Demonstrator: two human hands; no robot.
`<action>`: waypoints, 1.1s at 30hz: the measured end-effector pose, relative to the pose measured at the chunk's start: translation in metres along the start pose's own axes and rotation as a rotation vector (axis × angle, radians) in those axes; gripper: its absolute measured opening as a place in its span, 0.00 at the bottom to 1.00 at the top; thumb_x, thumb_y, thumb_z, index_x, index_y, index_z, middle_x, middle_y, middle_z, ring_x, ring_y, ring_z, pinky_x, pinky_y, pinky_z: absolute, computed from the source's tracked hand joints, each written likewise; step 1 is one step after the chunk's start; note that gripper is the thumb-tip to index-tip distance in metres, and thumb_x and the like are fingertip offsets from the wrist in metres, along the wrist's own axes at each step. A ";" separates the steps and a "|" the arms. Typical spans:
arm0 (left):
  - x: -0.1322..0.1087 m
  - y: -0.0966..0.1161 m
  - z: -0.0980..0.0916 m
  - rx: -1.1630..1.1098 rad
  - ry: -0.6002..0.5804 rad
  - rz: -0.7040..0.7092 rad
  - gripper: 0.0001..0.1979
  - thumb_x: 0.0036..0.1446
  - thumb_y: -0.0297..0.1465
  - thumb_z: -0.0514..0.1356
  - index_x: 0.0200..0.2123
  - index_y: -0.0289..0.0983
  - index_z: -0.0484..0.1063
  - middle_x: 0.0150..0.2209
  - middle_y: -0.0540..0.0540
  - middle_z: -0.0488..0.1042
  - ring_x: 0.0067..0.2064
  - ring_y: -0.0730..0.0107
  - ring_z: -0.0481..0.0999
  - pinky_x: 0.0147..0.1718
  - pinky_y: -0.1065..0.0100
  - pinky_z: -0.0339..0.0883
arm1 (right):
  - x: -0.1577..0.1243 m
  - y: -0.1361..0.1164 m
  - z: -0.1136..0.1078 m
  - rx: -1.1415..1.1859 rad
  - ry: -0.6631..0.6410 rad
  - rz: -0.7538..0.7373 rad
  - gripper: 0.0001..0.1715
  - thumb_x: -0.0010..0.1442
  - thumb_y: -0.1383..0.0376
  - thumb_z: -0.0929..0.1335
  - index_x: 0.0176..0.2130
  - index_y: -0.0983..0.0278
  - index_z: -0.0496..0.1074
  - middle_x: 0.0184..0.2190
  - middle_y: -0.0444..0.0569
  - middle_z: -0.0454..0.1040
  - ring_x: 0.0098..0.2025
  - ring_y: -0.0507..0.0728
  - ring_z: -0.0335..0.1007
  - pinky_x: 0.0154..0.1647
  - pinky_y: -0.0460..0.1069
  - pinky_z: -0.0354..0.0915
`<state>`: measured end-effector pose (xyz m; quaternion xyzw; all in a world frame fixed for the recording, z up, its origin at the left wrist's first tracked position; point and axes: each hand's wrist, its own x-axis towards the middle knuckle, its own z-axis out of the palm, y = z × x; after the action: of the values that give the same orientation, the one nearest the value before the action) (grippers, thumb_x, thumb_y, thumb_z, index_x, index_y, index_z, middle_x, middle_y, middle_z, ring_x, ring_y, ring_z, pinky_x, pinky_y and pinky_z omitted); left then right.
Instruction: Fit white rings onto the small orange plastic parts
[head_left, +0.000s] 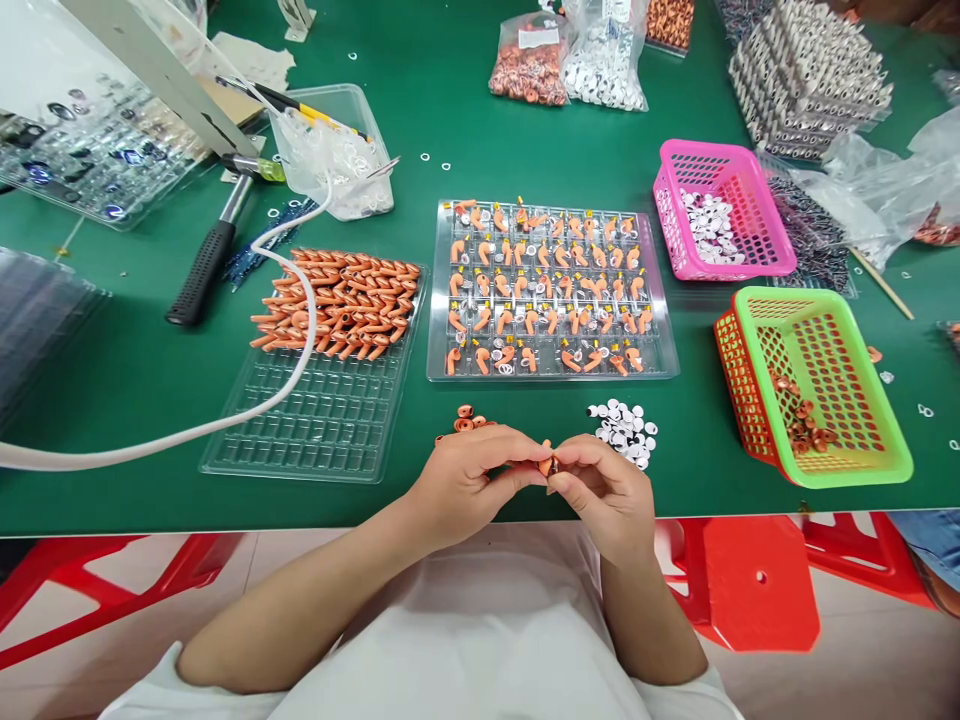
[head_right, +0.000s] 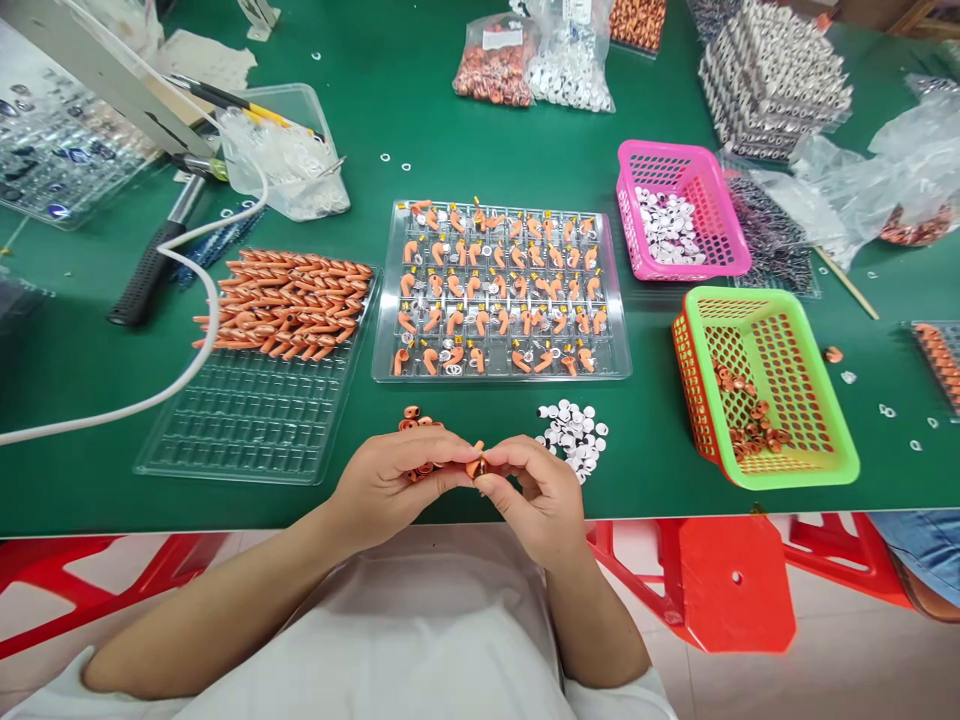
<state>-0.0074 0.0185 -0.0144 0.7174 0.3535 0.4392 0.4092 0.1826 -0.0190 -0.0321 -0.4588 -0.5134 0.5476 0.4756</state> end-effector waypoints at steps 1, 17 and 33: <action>0.000 -0.001 0.000 0.008 0.004 0.025 0.07 0.60 0.24 0.63 0.41 0.38 0.79 0.33 0.46 0.84 0.36 0.68 0.83 0.37 0.70 0.77 | 0.000 0.000 0.000 0.002 -0.003 0.001 0.08 0.61 0.67 0.72 0.42 0.57 0.77 0.35 0.47 0.76 0.35 0.54 0.73 0.32 0.49 0.73; 0.002 -0.001 -0.005 0.167 -0.090 0.256 0.07 0.64 0.24 0.58 0.44 0.37 0.73 0.39 0.41 0.84 0.43 0.67 0.84 0.42 0.68 0.77 | 0.001 -0.001 -0.001 0.156 -0.008 0.048 0.09 0.57 0.67 0.75 0.39 0.56 0.79 0.32 0.47 0.77 0.33 0.54 0.74 0.29 0.48 0.74; 0.001 0.003 -0.005 0.204 -0.034 0.284 0.06 0.62 0.24 0.60 0.41 0.35 0.76 0.37 0.39 0.82 0.37 0.69 0.82 0.36 0.72 0.76 | 0.001 0.000 -0.001 0.206 -0.046 0.043 0.10 0.58 0.68 0.74 0.41 0.56 0.79 0.33 0.47 0.77 0.34 0.54 0.74 0.31 0.48 0.74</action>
<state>-0.0111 0.0192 -0.0099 0.8052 0.2843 0.4422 0.2742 0.1838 -0.0175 -0.0319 -0.4055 -0.4551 0.6179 0.4966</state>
